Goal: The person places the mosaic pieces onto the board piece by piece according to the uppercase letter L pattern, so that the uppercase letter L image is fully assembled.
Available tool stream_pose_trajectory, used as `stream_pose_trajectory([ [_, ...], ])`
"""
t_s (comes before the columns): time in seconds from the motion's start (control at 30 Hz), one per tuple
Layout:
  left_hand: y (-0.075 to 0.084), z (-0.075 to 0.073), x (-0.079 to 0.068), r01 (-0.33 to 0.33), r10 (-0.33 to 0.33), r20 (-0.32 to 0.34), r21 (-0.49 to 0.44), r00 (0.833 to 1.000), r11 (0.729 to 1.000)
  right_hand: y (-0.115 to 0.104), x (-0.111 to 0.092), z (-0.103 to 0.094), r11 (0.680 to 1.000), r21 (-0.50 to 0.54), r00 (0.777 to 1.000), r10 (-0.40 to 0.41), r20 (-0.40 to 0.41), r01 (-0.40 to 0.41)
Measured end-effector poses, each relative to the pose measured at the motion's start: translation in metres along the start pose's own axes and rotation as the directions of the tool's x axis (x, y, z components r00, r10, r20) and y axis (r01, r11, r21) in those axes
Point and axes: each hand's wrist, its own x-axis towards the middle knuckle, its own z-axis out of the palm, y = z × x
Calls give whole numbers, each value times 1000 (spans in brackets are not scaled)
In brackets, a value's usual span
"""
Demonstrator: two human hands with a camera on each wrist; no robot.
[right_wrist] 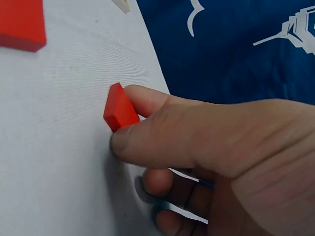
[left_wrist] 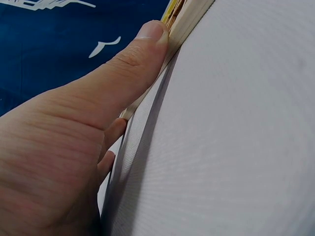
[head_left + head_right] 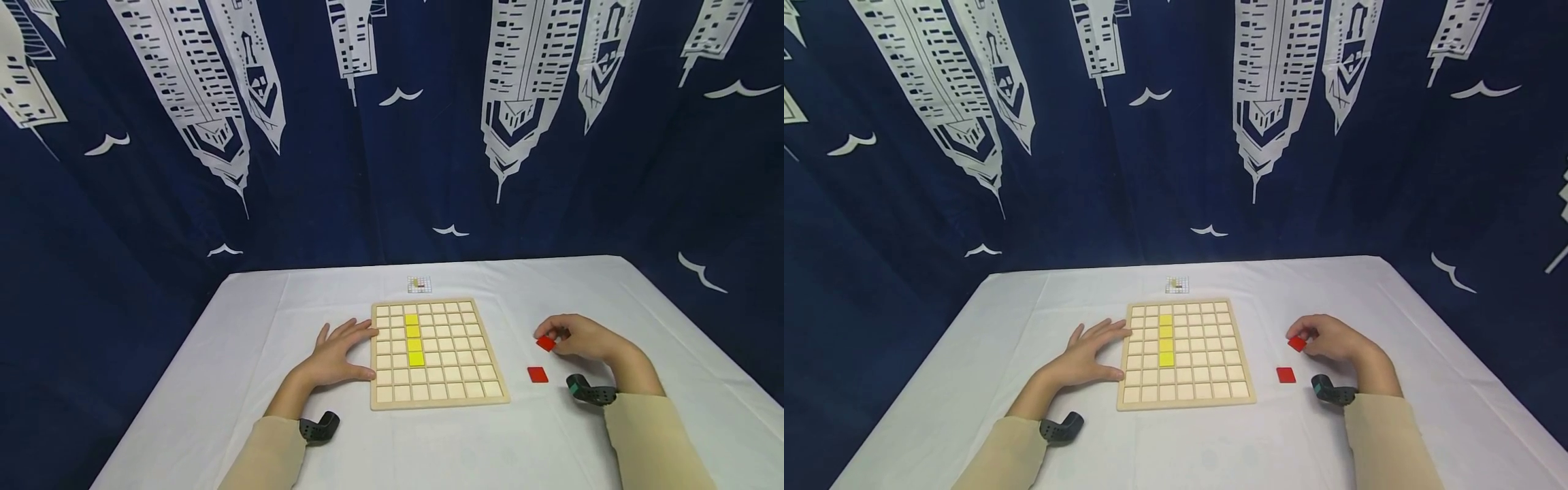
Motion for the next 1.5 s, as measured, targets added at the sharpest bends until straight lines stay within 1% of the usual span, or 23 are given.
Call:
stream_pose_trajectory([
  [0.17,0,1,0,-2,2,-1,3,1000,1000,0,3,3,1000,-23,999,18,-32,-18],
  [0.33,0,0,0,0,0,0,10,1000,1000,1,8,7,998,-52,996,27,-81,-31],
  [0.53,1,0,1,1,-1,-3,7,1000,1000,-5,13,9,997,-68,991,30,-129,-39],
  [0.6,1,0,1,0,0,-2,6,1000,1000,-9,13,10,997,-63,991,38,-130,-46],
  [0.83,1,0,0,2,-2,-6,8,1000,1000,-22,18,14,1000,-1,996,-4,-87,4],
  [0.97,1,0,0,2,-2,-7,7,1000,1000,-33,21,18,1000,16,996,-19,-82,20],
  [1.13,1,0,0,0,0,-5,4,1000,1000,-45,24,22,999,18,995,-45,-86,47],
  [1.33,1,0,0,-2,2,-6,9,1000,1000,-51,28,27,996,18,991,-82,-103,84],
  [1.5,1,1,0,-3,3,-9,10,1000,1000,-58,33,34,996,12,988,-91,-127,93],
])
